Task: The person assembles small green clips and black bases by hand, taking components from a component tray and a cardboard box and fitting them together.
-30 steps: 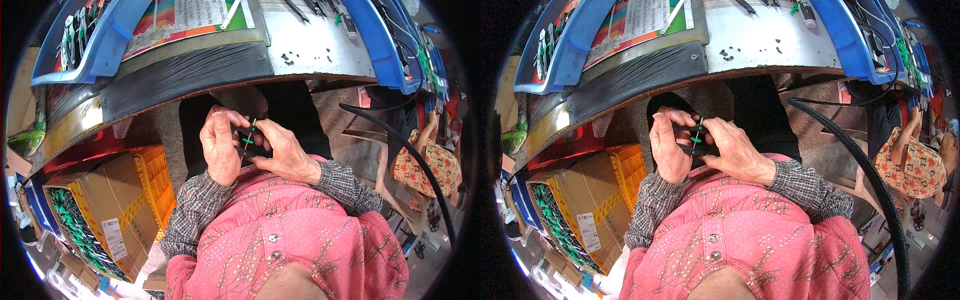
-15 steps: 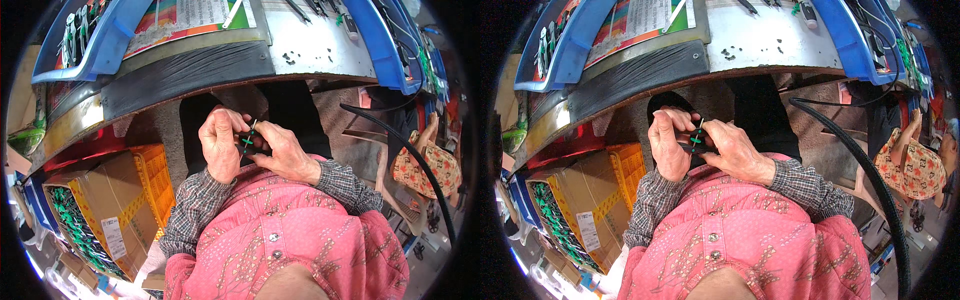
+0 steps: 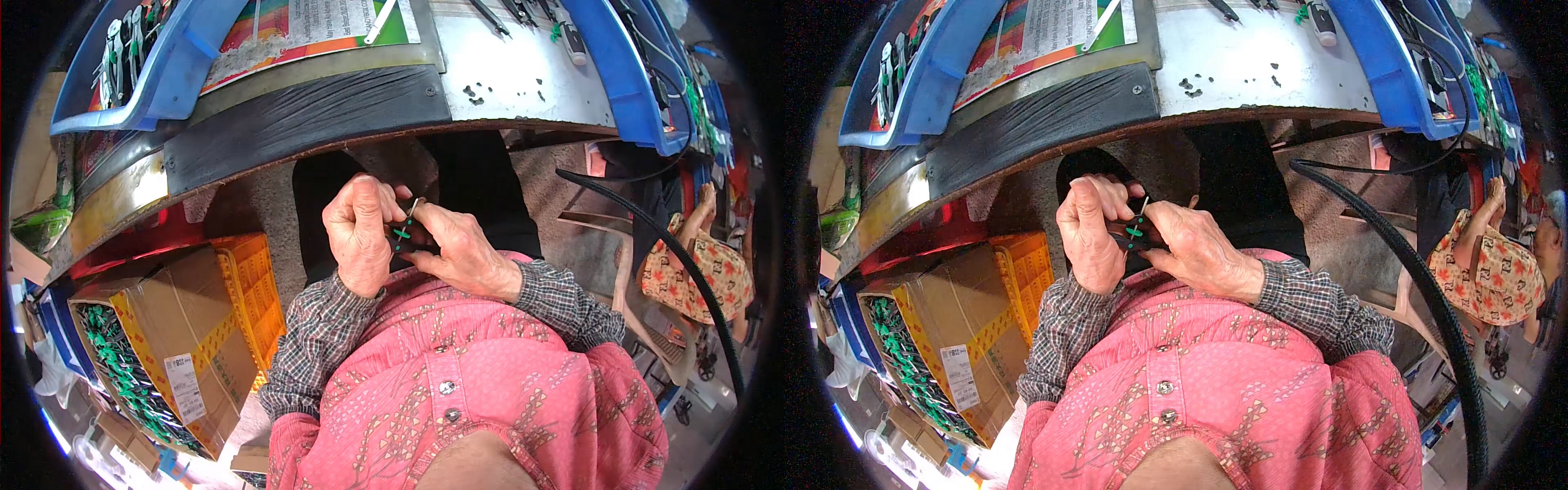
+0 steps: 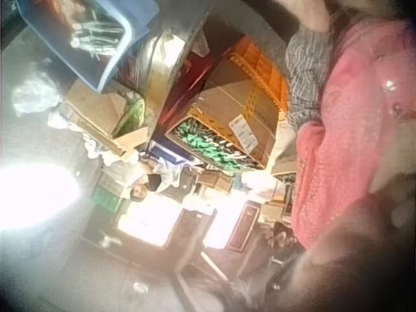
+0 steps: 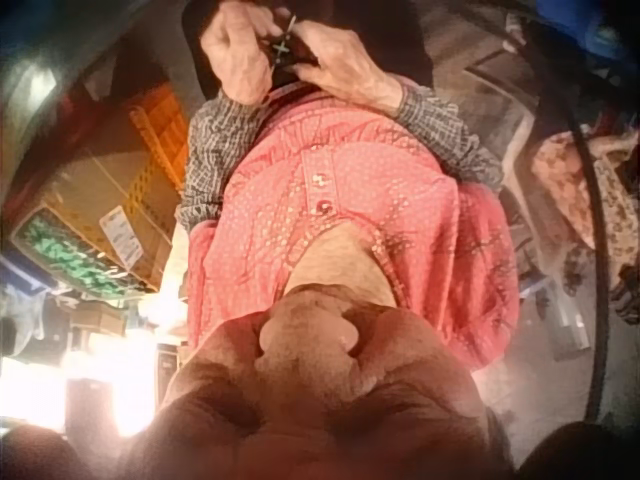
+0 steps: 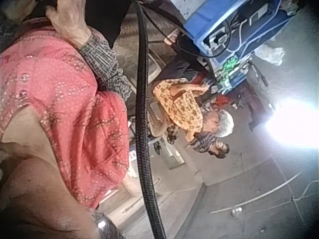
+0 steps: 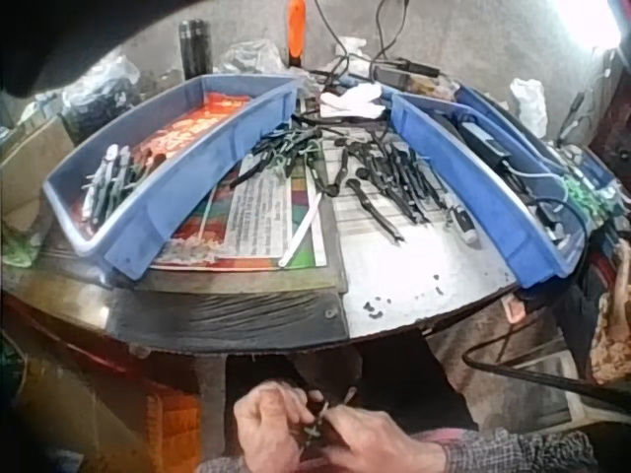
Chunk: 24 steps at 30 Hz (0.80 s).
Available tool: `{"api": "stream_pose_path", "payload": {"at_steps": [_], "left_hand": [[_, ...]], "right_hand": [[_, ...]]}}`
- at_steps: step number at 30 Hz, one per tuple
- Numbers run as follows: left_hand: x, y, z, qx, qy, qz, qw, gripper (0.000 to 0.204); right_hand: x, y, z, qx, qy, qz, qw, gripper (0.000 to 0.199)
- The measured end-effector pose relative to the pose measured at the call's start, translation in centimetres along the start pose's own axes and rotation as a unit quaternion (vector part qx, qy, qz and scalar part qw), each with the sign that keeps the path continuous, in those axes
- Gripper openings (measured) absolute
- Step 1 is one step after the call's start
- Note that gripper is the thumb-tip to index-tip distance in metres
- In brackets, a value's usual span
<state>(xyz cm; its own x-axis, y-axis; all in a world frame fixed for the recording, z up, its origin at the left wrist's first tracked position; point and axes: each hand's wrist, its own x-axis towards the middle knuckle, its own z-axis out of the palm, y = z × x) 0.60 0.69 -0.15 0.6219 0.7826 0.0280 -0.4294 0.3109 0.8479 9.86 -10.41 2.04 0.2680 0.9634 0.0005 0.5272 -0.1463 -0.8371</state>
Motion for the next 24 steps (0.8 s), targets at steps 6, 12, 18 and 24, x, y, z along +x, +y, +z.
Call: {"api": "stream_pose_path", "payload": {"at_steps": [6, 12, 18, 24], "left_hand": [[0.0, -0.1, -0.2, 0.007, -0.008, 0.004, 1.000, 0.047], [0.0, -0.1, -0.6, -0.009, -0.021, -0.001, 1.000, 0.049], [0.5, 1.2, -1.3, 0.022, -0.129, -0.034, 0.991, 0.066], [-1.3, 1.8, -2.2, 0.026, -0.054, -0.088, 0.994, 0.040]], "right_hand": [[-0.2, 0.4, 0.3, 0.001, -0.001, -0.003, 1.000, 0.036], [0.1, 0.1, 0.3, 0.023, 0.008, 0.010, 1.000, 0.033], [0.6, -0.4, -0.8, 0.057, 0.049, 0.024, 0.997, 0.028], [0.2, -0.3, -1.2, 0.076, 0.045, 0.110, 0.990, 0.029]]}}
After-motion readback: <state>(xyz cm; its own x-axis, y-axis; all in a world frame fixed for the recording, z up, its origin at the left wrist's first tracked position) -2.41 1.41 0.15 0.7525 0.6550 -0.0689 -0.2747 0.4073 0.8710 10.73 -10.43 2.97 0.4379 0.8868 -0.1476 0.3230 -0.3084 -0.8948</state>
